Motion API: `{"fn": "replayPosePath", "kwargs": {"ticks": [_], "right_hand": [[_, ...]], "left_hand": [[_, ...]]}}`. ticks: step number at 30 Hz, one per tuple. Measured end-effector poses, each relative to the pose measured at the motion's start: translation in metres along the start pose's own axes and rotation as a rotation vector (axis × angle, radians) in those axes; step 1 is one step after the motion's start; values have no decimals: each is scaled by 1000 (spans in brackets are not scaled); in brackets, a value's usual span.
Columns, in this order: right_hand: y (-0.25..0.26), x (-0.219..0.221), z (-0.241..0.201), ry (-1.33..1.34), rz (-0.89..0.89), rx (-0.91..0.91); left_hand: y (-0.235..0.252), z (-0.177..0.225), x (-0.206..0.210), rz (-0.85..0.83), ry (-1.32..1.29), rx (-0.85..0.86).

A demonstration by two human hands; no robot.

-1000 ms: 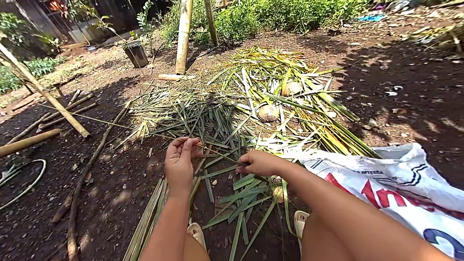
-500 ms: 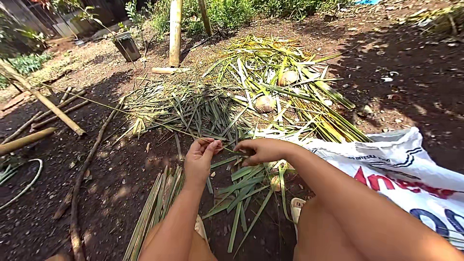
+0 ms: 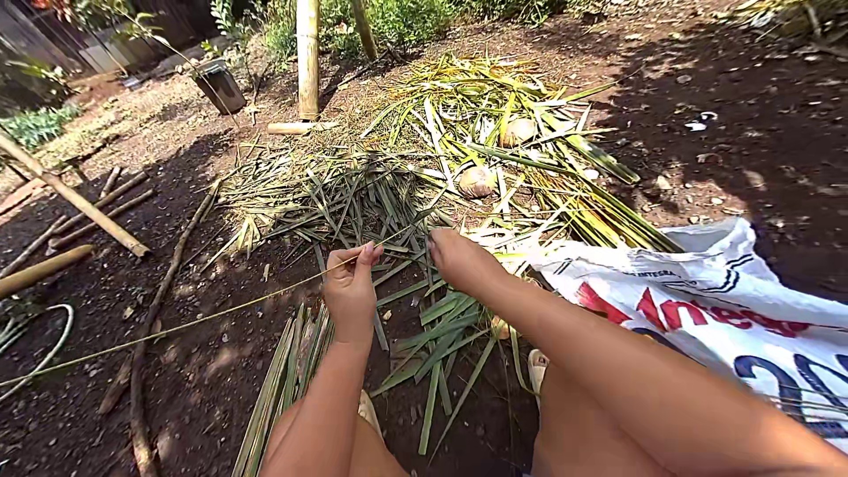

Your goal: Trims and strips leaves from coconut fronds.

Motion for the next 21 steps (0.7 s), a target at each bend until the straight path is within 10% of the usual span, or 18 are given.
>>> {"fn": "replayPosePath", "kwargs": {"ticks": [21], "right_hand": [[64, 43, 71, -42, -264, 394]], "left_hand": [[-29, 2, 37, -316, 566, 391]]}}
Point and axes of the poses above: each hand's wrist, its own y-axis towards the middle knuckle, its own x-axis out of the palm, z = x × y, the point moved 9 cm from there along y, towards the middle knuckle, and after that the axes turned 7 degrees about -z, right-handed, at the moved point
